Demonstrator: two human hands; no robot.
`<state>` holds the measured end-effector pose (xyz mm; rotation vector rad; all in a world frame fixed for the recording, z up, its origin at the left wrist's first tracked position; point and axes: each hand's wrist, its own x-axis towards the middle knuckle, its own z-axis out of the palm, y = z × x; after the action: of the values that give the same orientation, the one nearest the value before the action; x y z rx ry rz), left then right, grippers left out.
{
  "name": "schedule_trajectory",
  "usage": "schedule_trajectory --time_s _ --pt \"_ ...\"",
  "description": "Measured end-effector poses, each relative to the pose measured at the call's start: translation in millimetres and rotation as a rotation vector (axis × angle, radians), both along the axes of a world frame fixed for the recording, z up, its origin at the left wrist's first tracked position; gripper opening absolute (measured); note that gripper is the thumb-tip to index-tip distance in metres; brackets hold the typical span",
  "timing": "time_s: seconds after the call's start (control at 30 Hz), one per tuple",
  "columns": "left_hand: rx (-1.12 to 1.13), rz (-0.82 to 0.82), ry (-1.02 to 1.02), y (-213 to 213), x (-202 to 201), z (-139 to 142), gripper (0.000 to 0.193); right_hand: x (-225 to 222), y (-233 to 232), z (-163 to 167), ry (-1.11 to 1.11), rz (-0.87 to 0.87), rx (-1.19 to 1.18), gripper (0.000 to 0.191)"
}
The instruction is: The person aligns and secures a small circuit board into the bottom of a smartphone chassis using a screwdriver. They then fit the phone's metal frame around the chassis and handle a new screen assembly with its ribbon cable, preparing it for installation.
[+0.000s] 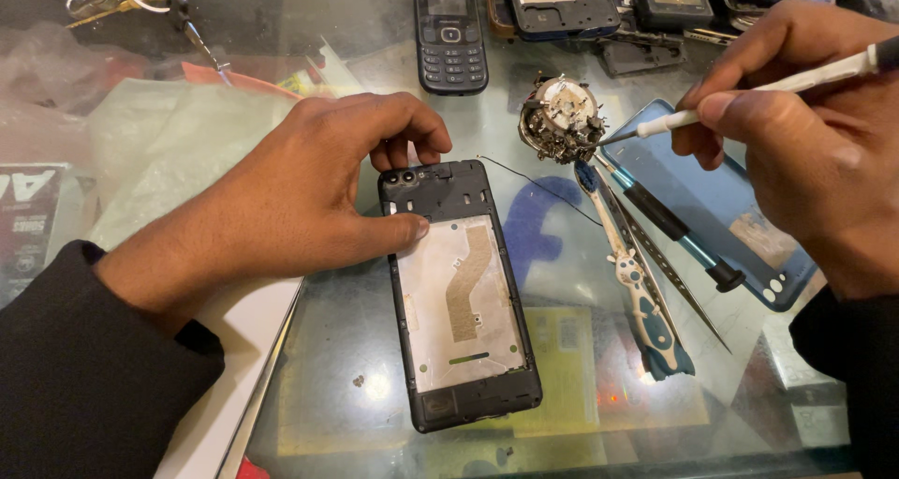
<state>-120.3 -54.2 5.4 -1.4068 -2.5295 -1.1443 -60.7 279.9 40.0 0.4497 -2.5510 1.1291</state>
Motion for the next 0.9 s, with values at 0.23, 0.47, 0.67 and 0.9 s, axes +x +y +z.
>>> schedule_trajectory --time_s 0.23,0.47,0.67,0.9 --pt "0.006 -0.001 -0.013 -0.5 -0.1 -0.5 0.049 1.2 -2.0 2.9 0.019 0.003 0.021 0.008" --pt "0.007 0.001 -0.003 -0.1 -0.3 -0.3 0.049 1.8 -6.5 1.6 0.002 -0.031 -0.005 0.009" --pt "0.006 0.001 -0.01 0.3 0.0 0.6 0.049 6.1 -6.3 3.8 -0.027 -0.056 -0.033 0.009" --pt "-0.013 0.007 -0.011 -0.7 0.4 0.2 0.049 1.1 -1.9 1.0 0.023 -0.007 0.004 0.007"
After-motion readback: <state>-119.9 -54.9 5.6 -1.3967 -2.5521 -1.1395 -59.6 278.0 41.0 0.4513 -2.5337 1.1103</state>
